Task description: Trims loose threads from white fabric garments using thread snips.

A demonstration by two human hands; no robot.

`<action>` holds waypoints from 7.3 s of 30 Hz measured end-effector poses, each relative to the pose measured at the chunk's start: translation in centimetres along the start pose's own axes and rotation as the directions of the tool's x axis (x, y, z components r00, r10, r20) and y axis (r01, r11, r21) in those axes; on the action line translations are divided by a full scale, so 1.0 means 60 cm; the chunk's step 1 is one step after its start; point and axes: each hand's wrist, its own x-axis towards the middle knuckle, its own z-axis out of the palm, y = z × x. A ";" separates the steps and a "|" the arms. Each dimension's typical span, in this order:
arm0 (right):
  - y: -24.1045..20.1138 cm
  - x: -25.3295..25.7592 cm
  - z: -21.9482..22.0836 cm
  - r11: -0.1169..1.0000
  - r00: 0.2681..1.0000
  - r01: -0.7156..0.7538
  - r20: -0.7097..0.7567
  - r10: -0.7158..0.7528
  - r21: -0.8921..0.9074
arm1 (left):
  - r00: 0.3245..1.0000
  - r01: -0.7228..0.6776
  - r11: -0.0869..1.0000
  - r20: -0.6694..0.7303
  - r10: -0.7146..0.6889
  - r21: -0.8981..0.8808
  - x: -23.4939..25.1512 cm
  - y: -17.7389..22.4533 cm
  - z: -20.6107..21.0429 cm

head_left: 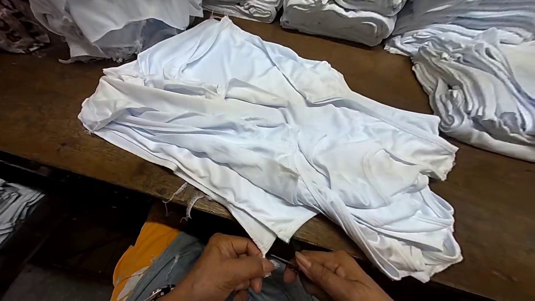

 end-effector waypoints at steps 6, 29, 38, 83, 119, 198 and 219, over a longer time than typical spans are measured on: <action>-0.005 0.020 0.005 0.999 0.998 0.006 0.064 -0.008 0.037 | 1.000 0.013 1.000 0.003 -0.013 -0.011 -0.005 -0.005 -0.003; 0.010 0.110 0.078 0.321 0.615 0.155 -0.163 -0.772 -0.934 | 0.895 -0.406 0.499 0.223 0.386 0.766 -0.018 -0.031 -0.041; -0.120 0.080 -0.010 0.666 0.677 0.459 -0.254 -0.691 -0.588 | 0.829 -0.306 0.906 -0.386 0.404 0.292 -0.041 0.128 -0.074; -0.072 0.087 0.106 0.608 0.739 0.067 -0.370 -0.563 -0.791 | 0.870 -0.455 0.673 0.128 0.477 0.584 -0.054 0.029 -0.112; -0.109 0.148 0.003 0.387 0.599 0.164 -0.220 -0.770 -0.907 | 0.496 -0.510 -0.112 0.398 0.771 0.853 0.007 0.037 -0.077; -0.013 0.131 0.145 0.501 0.637 0.136 -0.312 -0.704 -0.855 | 0.746 -0.240 0.280 -0.008 0.666 0.929 -0.049 0.018 -0.106; -0.018 0.069 0.173 0.981 0.968 0.177 -0.170 -0.187 -0.074 | 0.660 -0.376 0.314 0.014 0.752 0.872 -0.059 0.047 -0.155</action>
